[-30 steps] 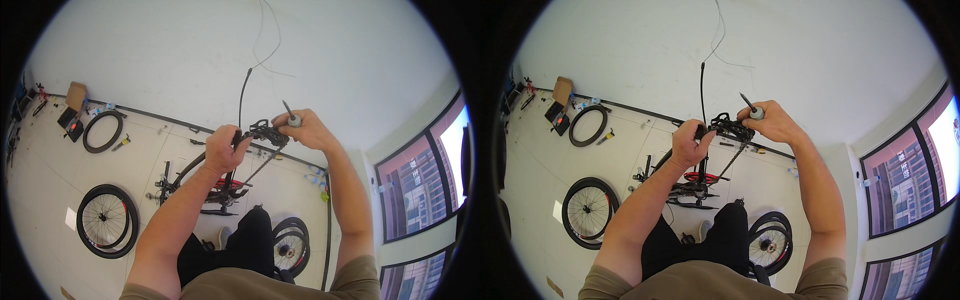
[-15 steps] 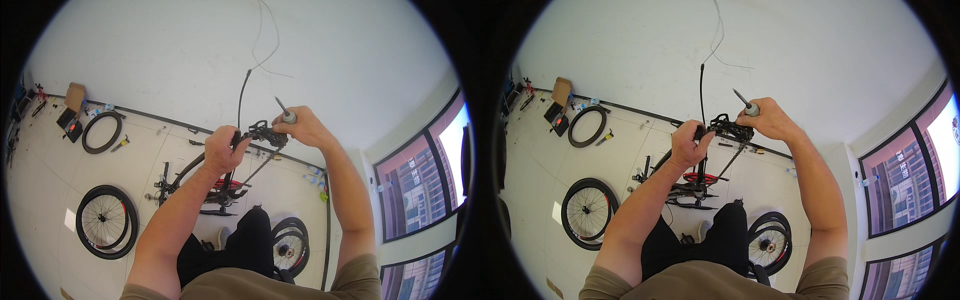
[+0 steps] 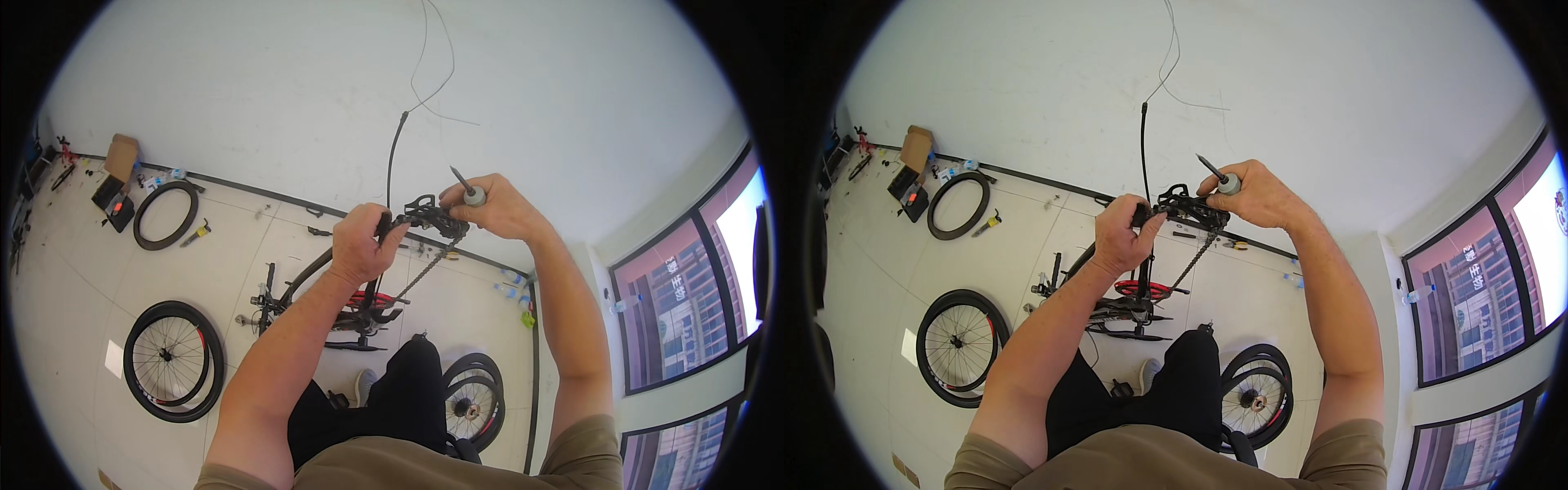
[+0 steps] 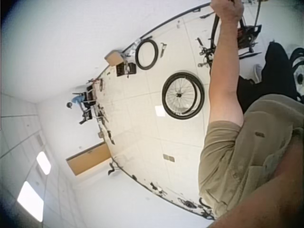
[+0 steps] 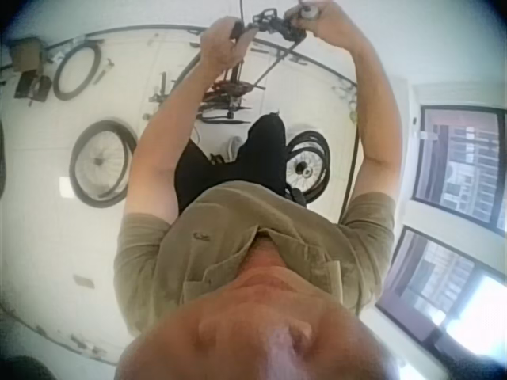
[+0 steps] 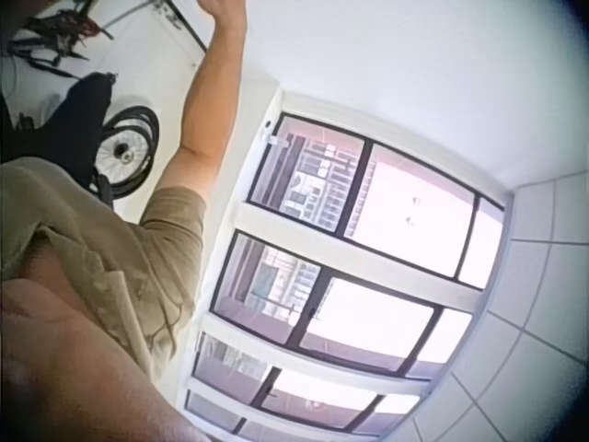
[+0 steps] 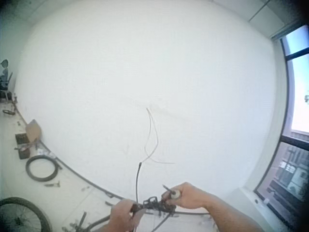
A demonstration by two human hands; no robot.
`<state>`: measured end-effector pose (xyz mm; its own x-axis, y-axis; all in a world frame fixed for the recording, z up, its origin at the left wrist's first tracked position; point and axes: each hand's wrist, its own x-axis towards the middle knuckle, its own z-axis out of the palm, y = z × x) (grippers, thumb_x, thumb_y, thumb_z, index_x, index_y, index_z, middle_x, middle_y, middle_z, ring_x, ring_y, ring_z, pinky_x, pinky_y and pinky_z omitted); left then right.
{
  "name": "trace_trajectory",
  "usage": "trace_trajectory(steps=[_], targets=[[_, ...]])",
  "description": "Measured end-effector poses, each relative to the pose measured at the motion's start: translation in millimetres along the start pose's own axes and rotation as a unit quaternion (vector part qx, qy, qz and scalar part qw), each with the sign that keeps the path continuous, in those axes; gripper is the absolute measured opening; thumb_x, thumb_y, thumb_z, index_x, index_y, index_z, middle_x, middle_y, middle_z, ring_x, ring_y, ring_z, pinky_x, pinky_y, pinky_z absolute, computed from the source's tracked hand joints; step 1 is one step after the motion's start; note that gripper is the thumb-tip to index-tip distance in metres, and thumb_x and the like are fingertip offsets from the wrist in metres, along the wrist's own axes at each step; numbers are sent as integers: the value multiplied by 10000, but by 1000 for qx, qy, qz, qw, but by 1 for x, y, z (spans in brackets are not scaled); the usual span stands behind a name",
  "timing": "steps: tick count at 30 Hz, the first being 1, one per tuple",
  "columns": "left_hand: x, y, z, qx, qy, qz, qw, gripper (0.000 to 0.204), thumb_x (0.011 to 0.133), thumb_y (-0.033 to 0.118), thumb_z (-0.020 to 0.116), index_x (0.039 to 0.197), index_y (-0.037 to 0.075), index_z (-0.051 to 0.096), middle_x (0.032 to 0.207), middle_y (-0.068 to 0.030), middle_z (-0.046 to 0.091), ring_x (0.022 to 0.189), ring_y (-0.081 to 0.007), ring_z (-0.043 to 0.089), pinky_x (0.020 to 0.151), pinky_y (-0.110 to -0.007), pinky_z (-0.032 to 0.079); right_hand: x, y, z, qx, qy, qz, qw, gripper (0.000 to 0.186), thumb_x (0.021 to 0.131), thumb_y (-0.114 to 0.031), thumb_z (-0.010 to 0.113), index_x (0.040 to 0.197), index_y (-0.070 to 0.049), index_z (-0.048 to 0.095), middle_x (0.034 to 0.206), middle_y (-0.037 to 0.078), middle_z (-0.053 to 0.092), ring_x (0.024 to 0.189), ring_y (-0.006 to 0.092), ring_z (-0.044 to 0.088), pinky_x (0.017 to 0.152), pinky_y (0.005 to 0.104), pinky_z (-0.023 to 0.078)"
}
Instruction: The person adjusts the rear derailleur and cable tension on an inverted bicycle using a screwdriver. They repeatedly tighten and loosen the cable anchor bolt and make small adjustments to the derailleur while the bike remains upside down.
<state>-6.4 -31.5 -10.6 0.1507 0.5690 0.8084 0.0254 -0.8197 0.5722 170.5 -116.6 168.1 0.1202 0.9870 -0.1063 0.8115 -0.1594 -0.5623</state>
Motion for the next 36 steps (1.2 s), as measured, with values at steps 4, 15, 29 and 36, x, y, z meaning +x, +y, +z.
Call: trace_trajectory(steps=[4, 15, 29, 36], targets=[[-1, 0, 0, -1, -5, -5, 1000, 253, 799, 212, 777, 830, 54, 582, 688, -83, 565, 609, -275, 569, 526, -368, 459, 3, 6, -1, 11, 1, -13, 1000, 134, 822, -50, 665, 927, -9, 738, 979, 73, 734, 710, 110, 592, 601, 272, 480], [-2, 1, -1, 3, 0, 16, 1000, 243, 828, 207, 761, 845, 46, 580, 693, -86, 571, 591, -249, 561, 527, -337, 458, 1, 9, -4, 14, -8, -25, 1000, 145, 810, -70, 673, 924, -13, 741, 952, 52, 736, 727, 106, 596, 606, 271, 485], [-2, 1, -2, 4, -4, 17, 1000, 236, 834, 196, 758, 862, 37, 587, 705, -97, 582, 589, -243, 572, 530, -322, 462, 2, 0, 2, -50, -5, -20, 999, 102, 852, -32, 663, 929, 28, 693, 896, 78, 714, 811, 150, 620, 758, 307, 504], [-1, 3, 0, -6, 4, 8, 1000, 251, 797, 204, 777, 825, 52, 580, 680, -81, 562, 608, -276, 569, 530, -368, 459, 0, 10, 4, 27, 14, -25, 999, 72, 846, -13, 658, 894, 38, 673, 1042, 126, 716, 897, 181, 649, 835, 325, 517]])
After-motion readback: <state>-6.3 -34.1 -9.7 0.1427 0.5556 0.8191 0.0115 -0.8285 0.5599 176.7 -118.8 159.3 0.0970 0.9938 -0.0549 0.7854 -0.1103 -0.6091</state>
